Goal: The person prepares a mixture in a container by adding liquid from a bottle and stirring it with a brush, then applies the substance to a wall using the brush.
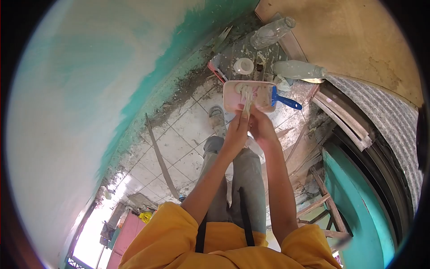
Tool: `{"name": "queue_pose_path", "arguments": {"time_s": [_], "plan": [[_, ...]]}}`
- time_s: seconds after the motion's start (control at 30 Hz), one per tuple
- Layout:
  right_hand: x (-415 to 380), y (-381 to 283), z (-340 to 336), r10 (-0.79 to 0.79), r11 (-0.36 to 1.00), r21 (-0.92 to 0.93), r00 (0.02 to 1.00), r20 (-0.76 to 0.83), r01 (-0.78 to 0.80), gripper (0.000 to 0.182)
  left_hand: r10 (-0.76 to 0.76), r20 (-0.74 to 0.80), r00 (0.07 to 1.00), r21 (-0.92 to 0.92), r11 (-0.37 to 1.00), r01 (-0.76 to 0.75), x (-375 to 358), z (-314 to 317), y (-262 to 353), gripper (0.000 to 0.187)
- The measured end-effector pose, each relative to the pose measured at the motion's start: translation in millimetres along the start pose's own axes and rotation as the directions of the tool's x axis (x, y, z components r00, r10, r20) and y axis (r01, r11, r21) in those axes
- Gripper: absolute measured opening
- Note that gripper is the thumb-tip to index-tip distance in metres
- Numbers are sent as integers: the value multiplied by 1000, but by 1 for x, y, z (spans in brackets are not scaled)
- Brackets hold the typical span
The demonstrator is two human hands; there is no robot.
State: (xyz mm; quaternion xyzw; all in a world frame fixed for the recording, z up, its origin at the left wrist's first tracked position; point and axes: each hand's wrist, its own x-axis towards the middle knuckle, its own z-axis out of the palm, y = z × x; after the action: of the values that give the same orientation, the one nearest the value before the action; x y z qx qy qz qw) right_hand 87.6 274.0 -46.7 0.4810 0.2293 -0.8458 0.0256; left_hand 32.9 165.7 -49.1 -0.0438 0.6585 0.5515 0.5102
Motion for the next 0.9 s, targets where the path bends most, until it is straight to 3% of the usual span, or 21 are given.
{"name": "queue_pose_path", "arguments": {"time_s": [0.03,0.17,0.27,0.33,0.37,0.43,0.57,0.63,0.73,0.9], "plan": [[-5,-1,2,32,999,-9,998,58,-31,50,-159,53,986,-147,975,166,1,-2,2,39],[-7,9,6,8,1000,23,991,132,-12,40,-144,152,978,-318,930,187,2,-8,5,39],[-1,15,7,-18,999,44,994,109,14,34,-187,116,975,-254,944,212,3,-8,2,36],[3,16,9,-20,999,30,996,86,18,31,-101,10,995,-82,991,102,4,-6,-5,37],[4,16,10,-33,999,-9,998,59,33,30,-101,11,995,-81,991,102,5,-6,-8,37],[5,13,15,-46,998,-48,998,34,48,30,72,-51,996,244,968,-57,6,-7,-11,40],[12,9,16,-46,989,-141,999,-19,43,30,105,-71,992,332,940,-76,-2,-5,5,40],[17,8,16,-67,985,-158,998,-6,65,31,250,-92,964,432,882,-187,-8,-1,10,32],[22,6,14,-70,980,-185,998,-9,67,33,306,-123,944,435,872,-226,-11,3,7,25],[32,8,8,-82,933,-356,994,-68,53,30,329,-87,940,509,826,-242,-11,1,1,20]]}}
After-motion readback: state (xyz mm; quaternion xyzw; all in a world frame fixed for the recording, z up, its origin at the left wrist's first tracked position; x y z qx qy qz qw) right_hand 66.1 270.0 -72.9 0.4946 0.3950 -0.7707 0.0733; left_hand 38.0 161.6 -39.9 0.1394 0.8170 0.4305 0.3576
